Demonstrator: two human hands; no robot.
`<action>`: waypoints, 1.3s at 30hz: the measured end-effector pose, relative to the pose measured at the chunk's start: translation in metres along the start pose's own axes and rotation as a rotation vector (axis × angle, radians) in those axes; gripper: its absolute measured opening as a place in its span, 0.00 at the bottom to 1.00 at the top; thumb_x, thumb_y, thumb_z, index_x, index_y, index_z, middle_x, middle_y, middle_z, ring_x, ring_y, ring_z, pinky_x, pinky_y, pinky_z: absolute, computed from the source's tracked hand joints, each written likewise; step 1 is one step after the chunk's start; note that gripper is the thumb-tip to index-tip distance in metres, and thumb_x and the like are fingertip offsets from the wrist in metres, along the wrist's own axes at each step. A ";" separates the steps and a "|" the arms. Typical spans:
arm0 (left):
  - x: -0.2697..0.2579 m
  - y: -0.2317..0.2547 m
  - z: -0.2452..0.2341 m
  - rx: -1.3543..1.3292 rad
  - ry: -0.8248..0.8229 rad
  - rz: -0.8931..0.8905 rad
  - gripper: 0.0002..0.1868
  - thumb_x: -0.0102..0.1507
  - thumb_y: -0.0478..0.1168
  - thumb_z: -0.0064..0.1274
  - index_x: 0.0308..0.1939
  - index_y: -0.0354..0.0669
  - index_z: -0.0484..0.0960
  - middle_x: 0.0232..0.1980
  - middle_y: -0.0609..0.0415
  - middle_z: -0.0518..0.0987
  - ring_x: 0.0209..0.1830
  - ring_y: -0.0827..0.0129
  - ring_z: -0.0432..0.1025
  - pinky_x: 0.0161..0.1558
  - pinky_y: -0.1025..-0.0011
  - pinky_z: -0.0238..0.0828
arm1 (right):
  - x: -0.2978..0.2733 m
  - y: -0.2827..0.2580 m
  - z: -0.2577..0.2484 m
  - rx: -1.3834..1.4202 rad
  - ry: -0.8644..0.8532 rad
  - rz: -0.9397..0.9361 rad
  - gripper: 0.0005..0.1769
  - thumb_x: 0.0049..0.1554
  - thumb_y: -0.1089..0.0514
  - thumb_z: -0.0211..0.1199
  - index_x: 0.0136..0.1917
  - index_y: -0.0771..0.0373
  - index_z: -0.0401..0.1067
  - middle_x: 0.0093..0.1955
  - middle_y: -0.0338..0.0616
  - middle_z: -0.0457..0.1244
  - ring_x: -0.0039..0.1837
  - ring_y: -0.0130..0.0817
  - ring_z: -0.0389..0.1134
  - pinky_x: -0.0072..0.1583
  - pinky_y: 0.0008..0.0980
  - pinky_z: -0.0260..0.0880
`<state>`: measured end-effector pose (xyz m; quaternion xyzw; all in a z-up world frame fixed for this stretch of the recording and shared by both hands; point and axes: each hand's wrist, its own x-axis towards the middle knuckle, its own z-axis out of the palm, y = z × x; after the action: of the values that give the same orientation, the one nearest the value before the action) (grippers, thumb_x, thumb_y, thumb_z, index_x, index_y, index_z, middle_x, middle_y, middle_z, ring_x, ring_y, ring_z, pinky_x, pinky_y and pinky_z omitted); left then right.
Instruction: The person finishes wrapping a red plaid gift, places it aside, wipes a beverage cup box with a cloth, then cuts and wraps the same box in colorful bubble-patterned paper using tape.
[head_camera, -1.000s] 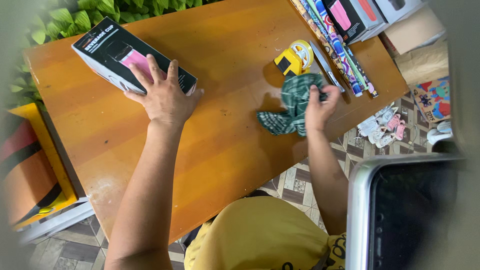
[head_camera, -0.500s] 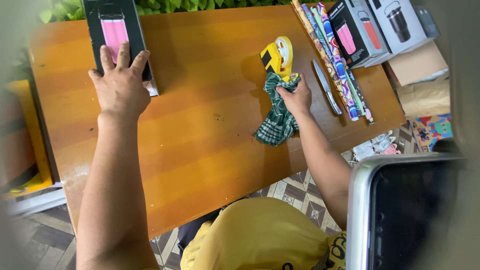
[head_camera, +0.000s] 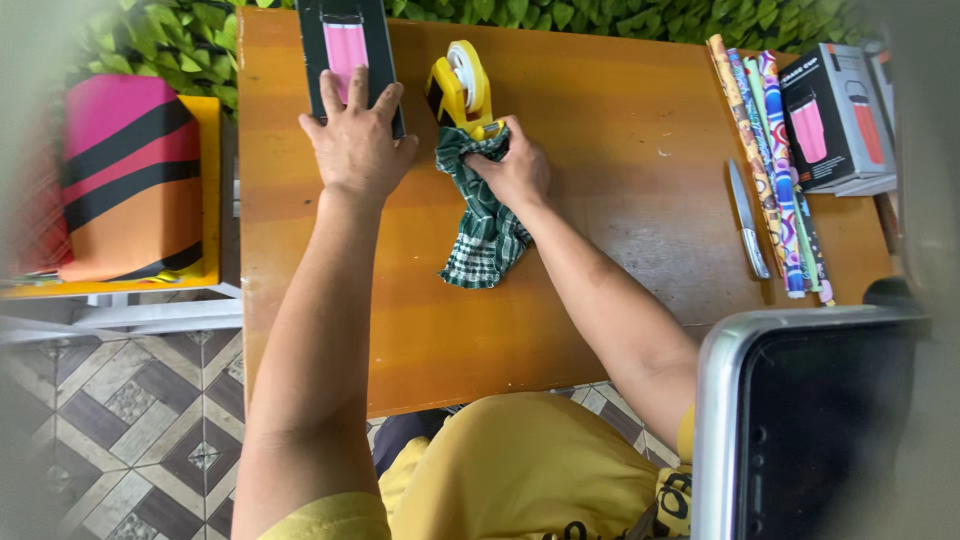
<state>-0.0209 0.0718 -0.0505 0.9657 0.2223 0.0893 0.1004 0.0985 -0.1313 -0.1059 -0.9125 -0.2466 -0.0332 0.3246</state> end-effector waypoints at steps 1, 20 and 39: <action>-0.001 -0.001 -0.001 -0.012 -0.008 -0.004 0.39 0.60 0.58 0.61 0.73 0.66 0.67 0.81 0.50 0.53 0.80 0.45 0.41 0.65 0.26 0.49 | -0.001 -0.012 0.008 -0.015 -0.020 -0.040 0.30 0.47 0.43 0.78 0.56 0.52 0.68 0.47 0.39 0.73 0.47 0.40 0.76 0.48 0.41 0.74; -0.068 0.213 0.019 -0.512 0.408 0.504 0.23 0.61 0.53 0.62 0.59 0.56 0.79 0.63 0.58 0.73 0.68 0.55 0.61 0.66 0.43 0.44 | -0.060 0.091 -0.146 0.700 0.137 -0.021 0.12 0.63 0.65 0.65 0.60 0.65 0.77 0.55 0.39 0.71 0.57 0.25 0.70 0.62 0.26 0.71; -0.109 0.554 0.133 -0.518 -0.122 0.585 0.15 0.60 0.48 0.60 0.50 0.57 0.85 0.59 0.58 0.76 0.67 0.59 0.61 0.68 0.36 0.40 | -0.124 0.525 -0.448 -0.325 0.724 0.141 0.17 0.63 0.55 0.73 0.63 0.57 0.74 0.66 0.56 0.62 0.67 0.52 0.63 0.66 0.63 0.58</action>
<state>0.1389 -0.4858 -0.0628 0.9345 -0.0986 0.1098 0.3240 0.2816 -0.8073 -0.0833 -0.8960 -0.0449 -0.3687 0.2433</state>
